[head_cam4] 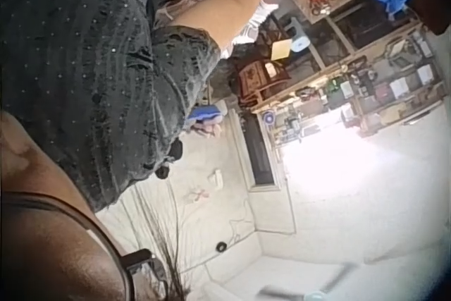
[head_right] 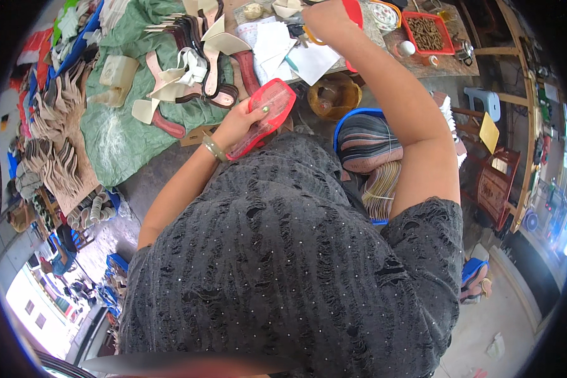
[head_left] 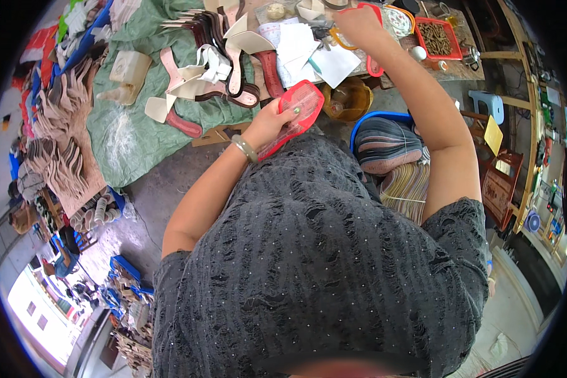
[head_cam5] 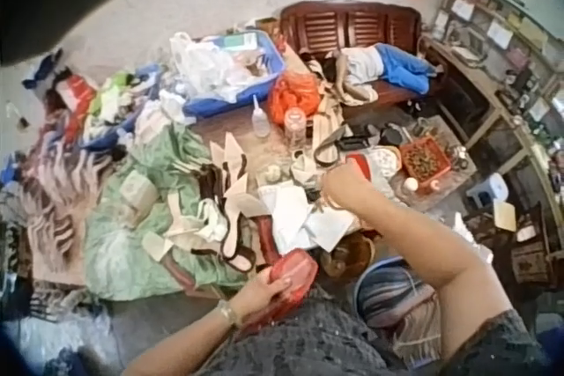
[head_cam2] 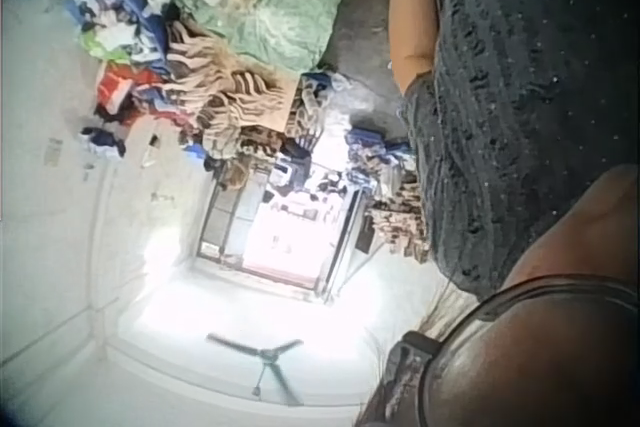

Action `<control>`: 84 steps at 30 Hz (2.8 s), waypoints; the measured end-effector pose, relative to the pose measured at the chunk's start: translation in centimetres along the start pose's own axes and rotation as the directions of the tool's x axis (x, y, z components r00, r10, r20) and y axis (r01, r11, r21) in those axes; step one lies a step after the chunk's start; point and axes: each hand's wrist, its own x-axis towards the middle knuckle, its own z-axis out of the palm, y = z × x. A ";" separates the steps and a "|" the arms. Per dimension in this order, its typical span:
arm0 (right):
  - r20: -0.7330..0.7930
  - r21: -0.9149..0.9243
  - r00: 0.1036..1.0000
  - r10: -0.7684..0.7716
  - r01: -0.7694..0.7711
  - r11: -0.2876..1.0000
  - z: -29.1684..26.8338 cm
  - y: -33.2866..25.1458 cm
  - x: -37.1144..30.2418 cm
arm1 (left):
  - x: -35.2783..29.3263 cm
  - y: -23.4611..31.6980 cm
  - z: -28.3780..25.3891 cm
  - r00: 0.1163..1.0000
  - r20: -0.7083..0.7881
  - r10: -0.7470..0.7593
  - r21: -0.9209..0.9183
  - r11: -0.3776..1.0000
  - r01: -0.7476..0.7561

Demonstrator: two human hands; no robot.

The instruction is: Gluing and trimming shoe components in a footwear production workshop.

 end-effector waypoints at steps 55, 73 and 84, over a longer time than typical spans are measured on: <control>-0.230 0.953 0.371 0.900 -0.103 0.286 7.0 -6.2 -7.0 | 15.6 -6.1 7.0 0.979 -0.162 -0.127 -0.469 0.882 0.036; -0.103 0.981 0.264 0.959 -0.132 0.142 7.7 -7.4 -8.6 | 15.3 -5.6 7.1 0.980 -0.139 -0.139 -0.478 0.877 0.057; -0.212 0.878 0.231 0.949 -0.381 0.289 9.7 -9.6 -9.6 | 15.5 -6.4 7.8 0.986 -0.112 -0.127 -0.523 0.851 0.050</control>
